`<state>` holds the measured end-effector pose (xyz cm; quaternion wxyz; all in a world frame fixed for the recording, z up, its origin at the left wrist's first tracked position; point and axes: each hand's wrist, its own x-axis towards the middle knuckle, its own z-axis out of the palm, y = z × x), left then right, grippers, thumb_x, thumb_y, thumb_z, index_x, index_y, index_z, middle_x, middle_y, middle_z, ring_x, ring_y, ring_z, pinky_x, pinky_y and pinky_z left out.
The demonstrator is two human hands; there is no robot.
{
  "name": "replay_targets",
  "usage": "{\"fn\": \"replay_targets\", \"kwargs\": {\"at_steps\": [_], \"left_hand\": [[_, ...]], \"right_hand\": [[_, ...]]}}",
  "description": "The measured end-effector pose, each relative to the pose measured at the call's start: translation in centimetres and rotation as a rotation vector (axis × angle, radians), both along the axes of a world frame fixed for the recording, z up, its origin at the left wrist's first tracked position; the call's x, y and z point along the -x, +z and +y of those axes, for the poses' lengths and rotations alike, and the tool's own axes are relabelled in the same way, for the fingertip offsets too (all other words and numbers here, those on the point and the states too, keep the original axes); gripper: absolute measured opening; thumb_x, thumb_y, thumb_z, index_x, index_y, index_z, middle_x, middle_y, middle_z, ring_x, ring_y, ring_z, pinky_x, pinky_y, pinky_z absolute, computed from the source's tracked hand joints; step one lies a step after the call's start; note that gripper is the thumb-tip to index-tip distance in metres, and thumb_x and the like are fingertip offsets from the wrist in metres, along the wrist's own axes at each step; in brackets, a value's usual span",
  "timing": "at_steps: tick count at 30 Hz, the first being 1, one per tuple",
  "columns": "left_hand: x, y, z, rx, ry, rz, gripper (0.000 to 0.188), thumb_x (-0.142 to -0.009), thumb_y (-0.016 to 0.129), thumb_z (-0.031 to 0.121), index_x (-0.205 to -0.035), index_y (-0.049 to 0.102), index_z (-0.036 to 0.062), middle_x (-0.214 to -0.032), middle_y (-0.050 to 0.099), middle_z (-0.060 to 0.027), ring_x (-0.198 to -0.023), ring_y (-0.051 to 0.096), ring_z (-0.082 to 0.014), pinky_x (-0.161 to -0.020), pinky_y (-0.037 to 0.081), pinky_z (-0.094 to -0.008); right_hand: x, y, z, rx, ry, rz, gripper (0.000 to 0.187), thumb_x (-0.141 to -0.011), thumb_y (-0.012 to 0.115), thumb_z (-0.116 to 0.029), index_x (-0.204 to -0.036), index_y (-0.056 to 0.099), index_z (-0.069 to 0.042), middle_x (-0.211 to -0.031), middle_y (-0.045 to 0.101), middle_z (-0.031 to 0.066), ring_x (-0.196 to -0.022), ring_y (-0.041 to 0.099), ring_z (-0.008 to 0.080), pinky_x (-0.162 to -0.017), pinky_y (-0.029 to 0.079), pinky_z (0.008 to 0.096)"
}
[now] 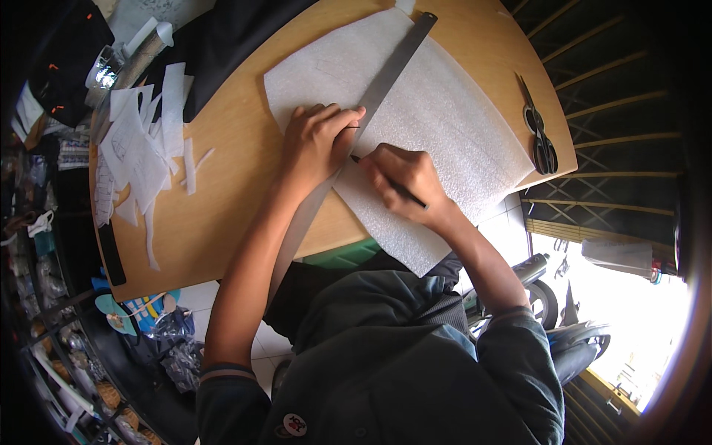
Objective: The person marks a white foam sheet with a pen using a metal ruler as a guide, then cuts the foam along the marked lines with scissors. The person handles the foam, ruler, pen, and scissors throughout the task.
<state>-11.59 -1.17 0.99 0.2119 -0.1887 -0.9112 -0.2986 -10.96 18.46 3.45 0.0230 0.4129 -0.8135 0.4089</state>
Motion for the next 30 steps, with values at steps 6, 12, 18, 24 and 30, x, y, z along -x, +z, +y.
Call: {"fn": "replay_targets", "kwargs": {"at_steps": [6,12,18,24,30], "left_hand": [[0.2,-0.1,0.0,0.033,0.022,0.000,0.024,-0.082,0.063,0.003,-0.105,0.070,0.0089,-0.086,0.069,-0.0038,-0.082,0.065,-0.0249,-0.073,0.043,-0.0379],[0.2,-0.1,0.1,0.007,0.017,0.001,0.022,-0.084,0.063,0.004,-0.105,0.070,0.0093,-0.085,0.069,-0.0032,-0.080,0.064,-0.0236,-0.072,0.042,-0.0371],[0.1,-0.1,0.1,0.018,0.022,-0.015,0.022,-0.084,0.064,0.005,-0.105,0.070,0.0093,-0.085,0.068,-0.0027,-0.080,0.064,-0.0224,-0.074,0.042,-0.0381],[0.1,-0.1,0.2,0.009,0.028,-0.023,0.023,-0.082,0.065,0.005,-0.104,0.070,0.0091,-0.084,0.069,-0.0025,-0.081,0.065,-0.0228,-0.075,0.043,-0.0389],[0.1,0.0,0.0,-0.019,0.007,-0.029,0.027,-0.080,0.064,0.001,-0.105,0.070,0.0082,-0.086,0.070,-0.0032,-0.083,0.065,-0.0249,-0.074,0.044,-0.0394]], "right_hand": [[5.0,0.7,1.1,0.147,-0.241,-0.492,0.027,-0.098,0.052,-0.016,-0.090,0.068,0.004,-0.070,0.064,0.0107,-0.065,0.057,0.0158,-0.065,0.047,0.0321],[8.5,0.5,1.7,0.206,-0.365,-0.505,0.031,-0.097,0.049,-0.019,-0.088,0.070,0.003,-0.068,0.065,0.0086,-0.062,0.055,0.0124,-0.061,0.045,0.0298],[7.4,0.3,1.4,0.156,-0.325,-0.349,0.029,-0.098,0.050,-0.018,-0.088,0.067,0.003,-0.068,0.063,0.0076,-0.060,0.053,0.0116,-0.058,0.044,0.0284],[2.9,0.8,-0.1,0.067,-0.064,-0.221,0.014,-0.089,0.056,-0.007,-0.088,0.063,0.004,-0.075,0.063,0.0230,-0.069,0.063,0.0381,-0.065,0.049,0.0424],[2.2,0.6,0.2,0.140,-0.047,-0.333,0.018,-0.092,0.055,-0.010,-0.089,0.065,0.005,-0.075,0.063,0.0219,-0.068,0.063,0.0354,-0.067,0.049,0.0403]]}}
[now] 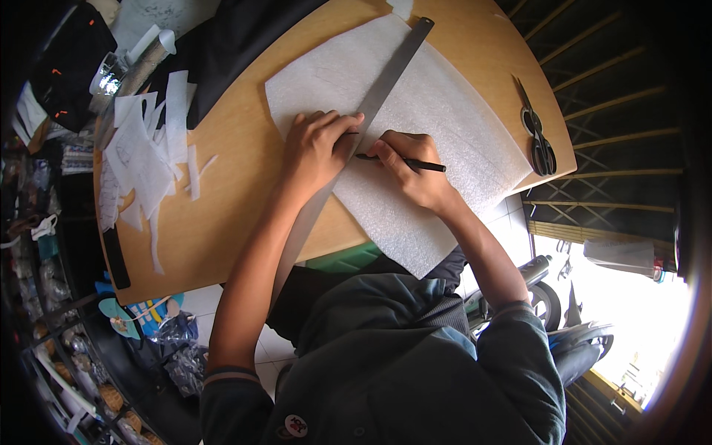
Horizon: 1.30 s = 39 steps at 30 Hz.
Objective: The person marks a white foam sheet with a pen using a metal ruler as a guide, then cuts the foam along the marked lines with scissors. The person handles the foam, ruler, pen, and scissors throughout the task.
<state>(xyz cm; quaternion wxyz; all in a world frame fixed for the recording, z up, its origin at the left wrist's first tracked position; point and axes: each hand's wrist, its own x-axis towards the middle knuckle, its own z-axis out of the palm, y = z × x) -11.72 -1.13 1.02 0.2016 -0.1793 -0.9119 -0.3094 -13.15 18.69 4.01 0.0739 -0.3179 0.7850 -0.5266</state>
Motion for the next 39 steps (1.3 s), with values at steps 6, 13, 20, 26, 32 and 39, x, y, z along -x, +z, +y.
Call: {"fn": "replay_targets", "kwargs": {"at_steps": [6,13,20,26,32,39], "left_hand": [[0.1,0.0,0.1,0.041,0.016,0.021,0.020,-0.083,0.064,0.005,-0.102,0.070,0.0089,-0.085,0.069,-0.0026,-0.082,0.065,-0.0235,-0.074,0.043,-0.0389],[0.0,-0.1,0.3,0.012,0.021,0.001,0.016,-0.085,0.063,0.006,-0.099,0.070,0.0097,-0.085,0.068,-0.0008,-0.082,0.064,-0.0218,-0.074,0.042,-0.0373],[0.1,0.1,0.2,0.015,0.000,0.019,0.026,-0.080,0.063,0.000,-0.104,0.070,0.0072,-0.086,0.069,-0.0041,-0.081,0.065,-0.0254,-0.075,0.045,-0.0389],[-0.1,0.5,0.2,0.000,-0.011,0.020,0.031,-0.077,0.064,-0.002,-0.107,0.069,0.0070,-0.086,0.069,-0.0050,-0.081,0.065,-0.0264,-0.075,0.046,-0.0401],[0.1,0.2,-0.1,0.004,-0.006,0.004,0.027,-0.081,0.066,0.006,-0.108,0.069,0.0091,-0.088,0.068,-0.0040,-0.081,0.064,-0.0242,-0.078,0.043,-0.0391],[-0.4,0.2,0.1,0.046,0.037,-0.044,0.032,-0.081,0.067,0.006,-0.112,0.068,0.0097,-0.088,0.067,-0.0058,-0.081,0.063,-0.0250,-0.080,0.042,-0.0393]], "right_hand": [[2.8,0.0,0.9,0.026,-0.138,-0.192,0.029,-0.098,0.050,-0.016,-0.088,0.067,0.004,-0.068,0.063,0.0122,-0.064,0.059,0.0192,-0.065,0.047,0.0335],[6.7,-0.8,1.8,0.042,-0.288,-0.165,0.027,-0.096,0.050,-0.016,-0.088,0.068,0.003,-0.065,0.062,0.0089,-0.059,0.055,0.0154,-0.059,0.044,0.0325],[3.0,-0.4,1.0,-0.134,-0.092,0.192,0.015,-0.090,0.052,-0.006,-0.088,0.062,0.004,-0.075,0.062,0.0190,-0.069,0.064,0.0338,-0.067,0.050,0.0407],[0.3,-0.2,0.3,-0.202,0.119,0.374,0.007,-0.082,0.059,-0.004,-0.084,0.055,0.001,-0.075,0.057,0.0167,-0.065,0.061,0.0364,-0.060,0.049,0.0443],[0.2,-0.5,0.5,-0.133,0.143,0.326,0.006,-0.085,0.058,-0.004,-0.084,0.054,0.000,-0.071,0.056,0.0165,-0.059,0.057,0.0373,-0.055,0.046,0.0444],[0.6,-1.2,1.2,-0.059,0.220,0.241,0.013,-0.094,0.054,-0.005,-0.089,0.061,0.006,-0.073,0.058,0.0183,-0.062,0.061,0.0332,-0.058,0.048,0.0406]]}}
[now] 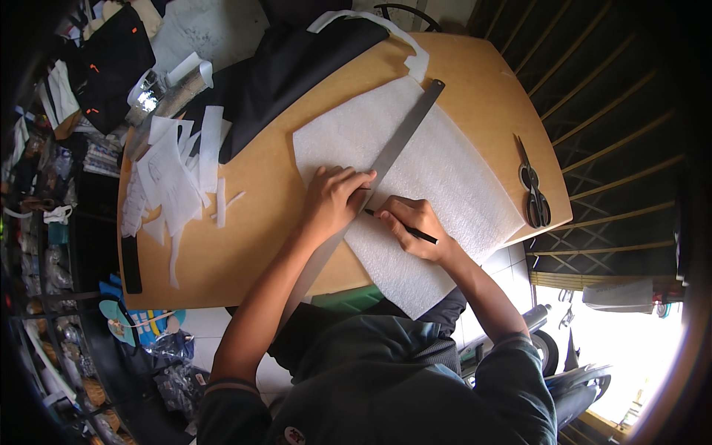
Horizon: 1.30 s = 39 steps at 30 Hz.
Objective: The person marks a white foam sheet with a pen using a metal ruler as a guide, then cuts the foam along the marked lines with scissors. The person handles the foam, ruler, pen, and scissors throughout the task.
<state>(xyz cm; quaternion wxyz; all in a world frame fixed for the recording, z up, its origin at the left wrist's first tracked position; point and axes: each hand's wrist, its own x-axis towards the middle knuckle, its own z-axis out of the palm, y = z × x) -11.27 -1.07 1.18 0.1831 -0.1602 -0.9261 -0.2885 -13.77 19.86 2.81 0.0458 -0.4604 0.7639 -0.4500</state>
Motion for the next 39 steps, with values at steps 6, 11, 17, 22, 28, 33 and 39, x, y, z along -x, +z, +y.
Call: {"fn": "replay_targets", "kwargs": {"at_steps": [6,11,17,22,28,33,39], "left_hand": [[0.1,-0.3,-0.1,-0.017,-0.018,0.035,0.033,-0.080,0.067,0.005,-0.112,0.068,0.0100,-0.088,0.066,-0.0057,-0.079,0.062,-0.0255,-0.080,0.042,-0.0395],[0.1,-0.2,0.0,-0.030,-0.011,0.029,0.032,-0.080,0.066,0.004,-0.111,0.068,0.0098,-0.086,0.066,-0.0055,-0.080,0.062,-0.0255,-0.080,0.041,-0.0396],[0.0,0.0,0.2,-0.038,-0.006,0.029,0.031,-0.079,0.065,0.001,-0.108,0.069,0.0089,-0.085,0.067,-0.0054,-0.080,0.062,-0.0255,-0.078,0.042,-0.0395],[0.3,-0.3,0.0,-0.046,-0.025,0.021,0.029,-0.080,0.065,0.005,-0.109,0.069,0.0095,-0.086,0.066,-0.0042,-0.081,0.062,-0.0229,-0.081,0.042,-0.0377],[0.2,-0.2,0.1,-0.047,-0.019,0.018,0.030,-0.081,0.064,0.003,-0.110,0.069,0.0095,-0.086,0.066,-0.0039,-0.082,0.062,-0.0229,-0.081,0.042,-0.0374],[0.0,-0.1,0.1,-0.007,0.008,0.016,0.026,-0.083,0.063,0.006,-0.109,0.069,0.0094,-0.086,0.067,-0.0035,-0.080,0.062,-0.0230,-0.080,0.042,-0.0373],[0.3,-0.3,0.1,-0.019,-0.006,0.035,0.021,-0.086,0.062,0.008,-0.105,0.070,0.0093,-0.083,0.067,-0.0039,-0.077,0.062,-0.0233,-0.079,0.042,-0.0372]], "right_hand": [[0.1,0.0,0.0,-0.049,0.024,-0.016,0.015,-0.094,0.053,-0.004,-0.087,0.061,0.006,-0.074,0.059,0.0197,-0.063,0.062,0.0340,-0.059,0.048,0.0400],[0.1,0.1,0.6,-0.026,0.018,-0.014,0.017,-0.095,0.052,-0.005,-0.086,0.061,0.006,-0.074,0.060,0.0200,-0.065,0.062,0.0342,-0.060,0.048,0.0399],[-0.3,0.9,-0.1,0.084,-0.021,-0.054,0.014,-0.090,0.056,-0.007,-0.085,0.059,0.005,-0.066,0.055,0.0202,-0.061,0.057,0.0374,-0.059,0.045,0.0445],[-0.3,0.7,0.4,0.036,-0.016,-0.048,0.013,-0.089,0.055,-0.006,-0.085,0.061,0.006,-0.068,0.057,0.0200,-0.061,0.058,0.0377,-0.060,0.047,0.0438],[-0.8,1.1,1.3,0.026,-0.066,-0.130,0.016,-0.089,0.054,-0.006,-0.083,0.062,0.006,-0.074,0.063,0.0207,-0.064,0.062,0.0370,-0.063,0.049,0.0421],[0.6,1.3,1.8,0.043,-0.112,-0.267,0.031,-0.098,0.048,-0.018,-0.084,0.064,0.005,-0.069,0.062,0.0155,-0.061,0.061,0.0247,-0.059,0.047,0.0360],[4.1,0.5,3.8,0.054,-0.289,-0.361,0.038,-0.100,0.047,-0.024,-0.083,0.065,0.004,-0.065,0.062,0.0088,-0.058,0.057,0.0147,-0.056,0.044,0.0291]]}}
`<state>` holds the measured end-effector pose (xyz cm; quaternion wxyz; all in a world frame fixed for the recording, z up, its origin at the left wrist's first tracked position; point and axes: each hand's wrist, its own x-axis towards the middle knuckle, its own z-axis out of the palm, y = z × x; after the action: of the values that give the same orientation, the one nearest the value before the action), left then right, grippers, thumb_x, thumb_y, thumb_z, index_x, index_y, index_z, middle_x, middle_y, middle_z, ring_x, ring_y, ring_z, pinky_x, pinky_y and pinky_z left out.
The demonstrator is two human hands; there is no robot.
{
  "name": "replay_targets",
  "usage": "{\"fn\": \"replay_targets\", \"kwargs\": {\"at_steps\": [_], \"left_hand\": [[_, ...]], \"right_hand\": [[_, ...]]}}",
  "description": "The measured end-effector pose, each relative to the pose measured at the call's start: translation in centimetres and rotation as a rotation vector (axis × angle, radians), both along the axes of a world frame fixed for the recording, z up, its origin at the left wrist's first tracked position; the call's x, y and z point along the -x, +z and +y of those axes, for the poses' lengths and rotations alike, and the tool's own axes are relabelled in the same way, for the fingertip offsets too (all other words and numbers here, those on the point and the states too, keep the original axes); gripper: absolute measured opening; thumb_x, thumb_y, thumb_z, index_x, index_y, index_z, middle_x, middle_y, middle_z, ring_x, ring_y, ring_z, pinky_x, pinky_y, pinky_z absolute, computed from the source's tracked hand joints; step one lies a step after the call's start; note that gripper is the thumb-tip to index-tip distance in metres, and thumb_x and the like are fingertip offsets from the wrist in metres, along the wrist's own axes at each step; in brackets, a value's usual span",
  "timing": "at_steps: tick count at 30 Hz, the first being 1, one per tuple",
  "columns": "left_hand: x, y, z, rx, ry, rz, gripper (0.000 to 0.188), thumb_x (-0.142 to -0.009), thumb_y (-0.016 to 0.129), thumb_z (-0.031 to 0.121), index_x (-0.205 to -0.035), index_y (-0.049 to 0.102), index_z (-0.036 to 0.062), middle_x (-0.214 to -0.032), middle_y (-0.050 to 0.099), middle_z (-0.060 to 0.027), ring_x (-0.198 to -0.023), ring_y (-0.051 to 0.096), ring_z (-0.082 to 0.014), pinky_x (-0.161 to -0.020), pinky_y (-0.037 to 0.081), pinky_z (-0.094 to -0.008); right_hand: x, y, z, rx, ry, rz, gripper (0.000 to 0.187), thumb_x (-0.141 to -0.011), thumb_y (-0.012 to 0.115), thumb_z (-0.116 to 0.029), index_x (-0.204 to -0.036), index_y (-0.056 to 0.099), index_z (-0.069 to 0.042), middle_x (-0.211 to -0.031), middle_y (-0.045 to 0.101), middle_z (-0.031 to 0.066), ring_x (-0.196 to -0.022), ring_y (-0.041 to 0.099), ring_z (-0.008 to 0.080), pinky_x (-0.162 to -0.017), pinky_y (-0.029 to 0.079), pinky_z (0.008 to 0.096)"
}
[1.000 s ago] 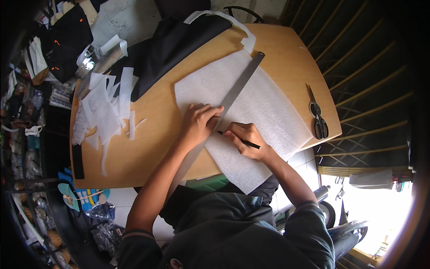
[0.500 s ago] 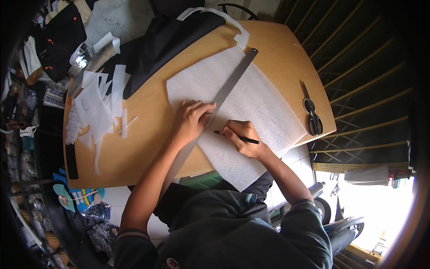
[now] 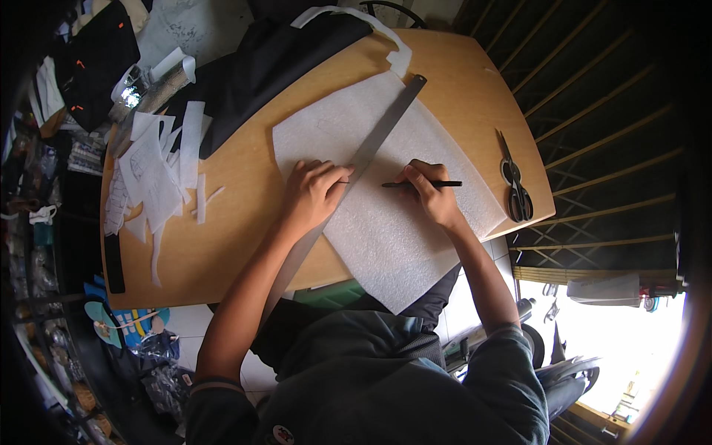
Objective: The person marks a white foam sheet with a pen using a metal ruler as a guide, then cuts the foam along the marked lines with scissors. The person handles the foam, ruler, pen, and scissors throughout the task.
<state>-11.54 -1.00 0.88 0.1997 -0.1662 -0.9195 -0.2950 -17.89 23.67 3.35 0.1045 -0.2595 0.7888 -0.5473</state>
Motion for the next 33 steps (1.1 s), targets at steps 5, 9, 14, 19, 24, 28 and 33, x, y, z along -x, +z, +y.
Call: {"fn": "replay_targets", "kwargs": {"at_steps": [5,9,14,19,24,28,33], "left_hand": [[0.0,0.2,0.0,-0.017,-0.001,0.018,0.020,-0.086,0.062,0.007,-0.104,0.070,0.0092,-0.082,0.066,-0.0039,-0.076,0.062,-0.0232,-0.078,0.042,-0.0373],[0.0,0.3,0.1,-0.019,-0.009,0.040,0.021,-0.085,0.063,0.006,-0.104,0.070,0.0090,-0.082,0.066,-0.0039,-0.076,0.061,-0.0234,-0.078,0.043,-0.0379],[0.0,0.2,0.0,-0.011,-0.012,0.038,0.021,-0.084,0.067,0.011,-0.104,0.069,0.0085,-0.084,0.067,-0.0055,-0.079,0.062,-0.0243,-0.079,0.043,-0.0384],[0.2,-0.4,-0.1,-0.133,0.019,0.038,0.029,-0.081,0.073,0.022,-0.106,0.066,0.0076,-0.092,0.069,-0.0087,-0.086,0.064,-0.0263,-0.083,0.043,-0.0392],[-0.3,0.4,-1.0,-0.130,0.075,-0.059,0.027,-0.082,0.073,0.017,-0.104,0.064,0.0041,-0.094,0.069,-0.0135,-0.088,0.066,-0.0309,-0.078,0.049,-0.0430],[0.0,0.6,-2.6,-0.155,0.081,-0.054,0.025,-0.083,0.072,0.015,-0.104,0.064,0.0017,-0.084,0.069,-0.0170,-0.070,0.069,-0.0313,-0.062,0.053,-0.0385],[-0.1,-0.3,-4.9,-0.018,0.244,0.009,0.021,-0.086,0.069,0.015,-0.104,0.064,0.0035,-0.075,0.067,-0.0183,-0.068,0.069,-0.0333,-0.060,0.053,-0.0402]], "right_hand": [[1.4,0.2,0.8,-0.007,-0.119,-0.043,0.035,-0.098,0.047,-0.022,-0.083,0.066,0.003,-0.064,0.060,0.0071,-0.055,0.053,0.0117,-0.053,0.041,0.0279],[1.8,-0.3,1.1,-0.034,-0.134,-0.014,0.034,-0.098,0.048,-0.022,-0.083,0.065,0.004,-0.061,0.057,0.0089,-0.055,0.050,0.0152,-0.055,0.040,0.0318],[0.5,0.3,0.7,-0.035,-0.118,0.036,0.033,-0.098,0.048,-0.021,-0.084,0.066,0.003,-0.060,0.055,0.0089,-0.055,0.048,0.0154,-0.055,0.039,0.0326],[-1.1,-0.9,0.5,0.045,-0.174,0.028,0.037,-0.099,0.046,-0.024,-0.084,0.067,0.002,-0.063,0.059,0.0053,-0.055,0.051,0.0104,-0.052,0.039,0.0276],[-1.2,-1.0,0.7,0.222,-0.263,-0.192,0.038,-0.101,0.045,-0.027,-0.086,0.065,0.001,-0.066,0.060,0.0056,-0.053,0.050,0.0098,-0.051,0.038,0.0254],[-0.9,-1.3,0.9,0.237,-0.254,-0.164,0.040,-0.102,0.044,-0.029,-0.086,0.065,0.001,-0.066,0.059,0.0063,-0.054,0.050,0.0098,-0.051,0.038,0.0249],[-0.7,-1.7,0.8,0.269,-0.261,-0.122,0.043,-0.102,0.043,-0.031,-0.085,0.063,0.003,-0.066,0.059,0.0074,-0.053,0.051,0.0112,-0.051,0.038,0.0255]]}}
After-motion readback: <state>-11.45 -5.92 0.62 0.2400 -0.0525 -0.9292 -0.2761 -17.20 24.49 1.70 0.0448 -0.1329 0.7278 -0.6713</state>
